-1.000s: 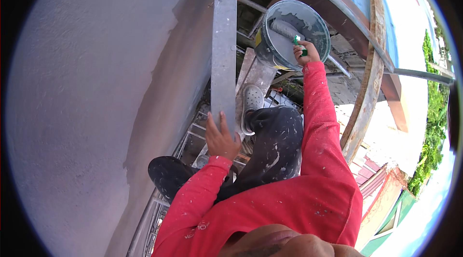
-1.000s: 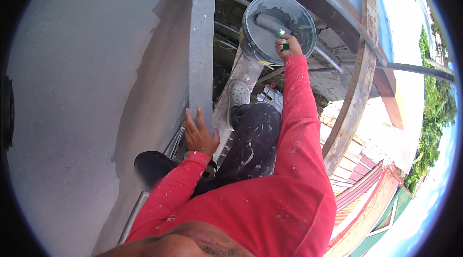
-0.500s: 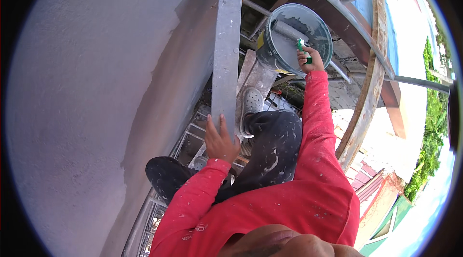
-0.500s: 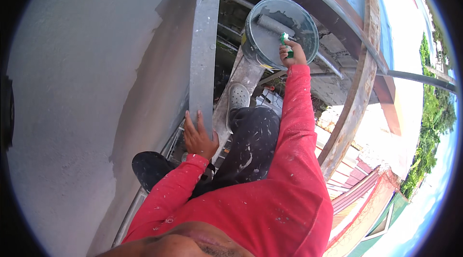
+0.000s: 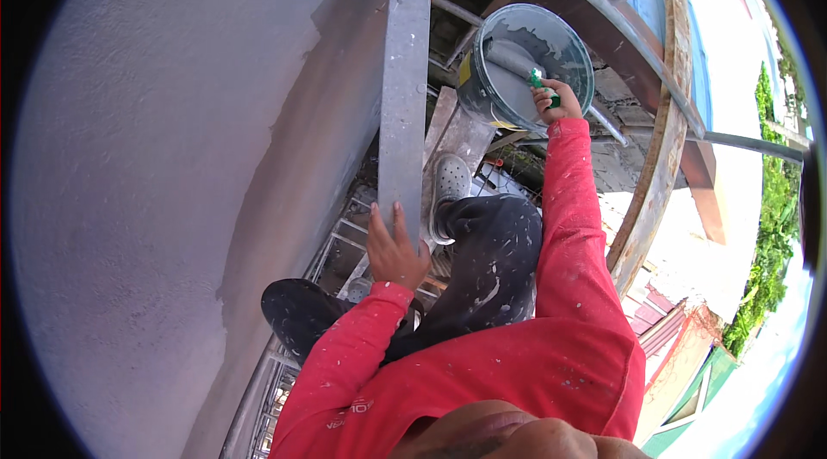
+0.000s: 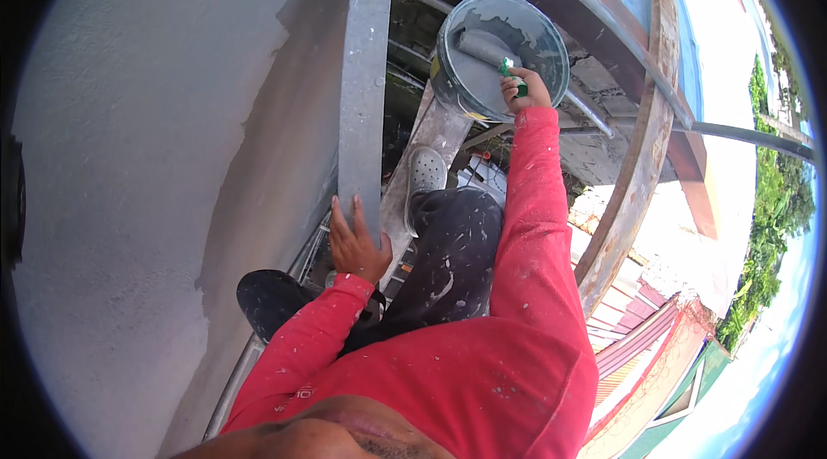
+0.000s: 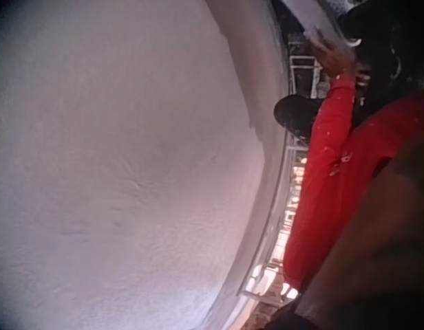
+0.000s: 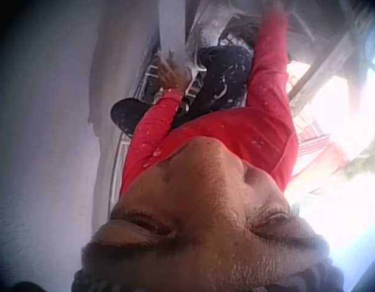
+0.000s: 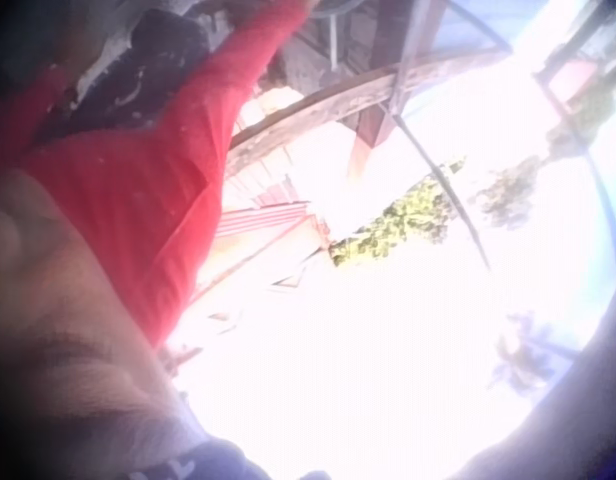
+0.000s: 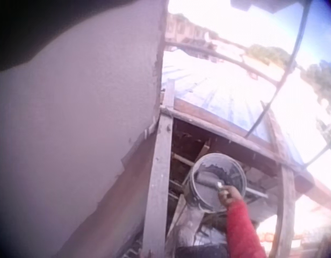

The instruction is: The person paints a ceiling using a paint roller, repeatedly dipping it into a paint bucket and applying white paint in long strokes. The person stands on scaffolding and works on a large overhead surface, periodically reloading the roller to continue coverage.

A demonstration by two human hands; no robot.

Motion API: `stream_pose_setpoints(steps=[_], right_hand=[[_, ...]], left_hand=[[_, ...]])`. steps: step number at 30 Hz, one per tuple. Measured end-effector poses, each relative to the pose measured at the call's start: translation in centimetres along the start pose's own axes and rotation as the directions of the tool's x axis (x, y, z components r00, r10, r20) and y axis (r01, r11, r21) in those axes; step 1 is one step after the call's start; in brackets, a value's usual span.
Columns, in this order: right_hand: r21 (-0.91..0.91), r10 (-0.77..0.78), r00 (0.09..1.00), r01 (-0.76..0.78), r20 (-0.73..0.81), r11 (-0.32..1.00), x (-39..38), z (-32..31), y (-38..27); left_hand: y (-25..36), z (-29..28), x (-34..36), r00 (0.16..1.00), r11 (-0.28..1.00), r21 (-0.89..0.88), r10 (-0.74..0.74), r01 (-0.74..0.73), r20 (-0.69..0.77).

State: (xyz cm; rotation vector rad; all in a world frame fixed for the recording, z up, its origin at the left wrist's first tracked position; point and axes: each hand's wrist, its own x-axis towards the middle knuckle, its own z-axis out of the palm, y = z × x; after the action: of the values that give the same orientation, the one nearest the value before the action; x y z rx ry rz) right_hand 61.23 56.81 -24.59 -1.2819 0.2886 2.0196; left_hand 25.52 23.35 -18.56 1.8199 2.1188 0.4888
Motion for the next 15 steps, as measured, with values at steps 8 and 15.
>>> stream_pose_setpoints(steps=[8,15], right_hand=[[0.035,-0.025,1.000,0.024,0.007,0.999,-0.6,-0.3,0.6],[-0.495,-0.445,0.894,0.361,-0.059,0.790,-7.9,0.7,8.3]], left_hand=[[0.5,-0.6,0.2,1.000,1.000,0.006,0.007,-0.007,0.012],[0.2,-0.7,-0.1,0.999,0.999,0.013,-0.037,0.037,0.033]])
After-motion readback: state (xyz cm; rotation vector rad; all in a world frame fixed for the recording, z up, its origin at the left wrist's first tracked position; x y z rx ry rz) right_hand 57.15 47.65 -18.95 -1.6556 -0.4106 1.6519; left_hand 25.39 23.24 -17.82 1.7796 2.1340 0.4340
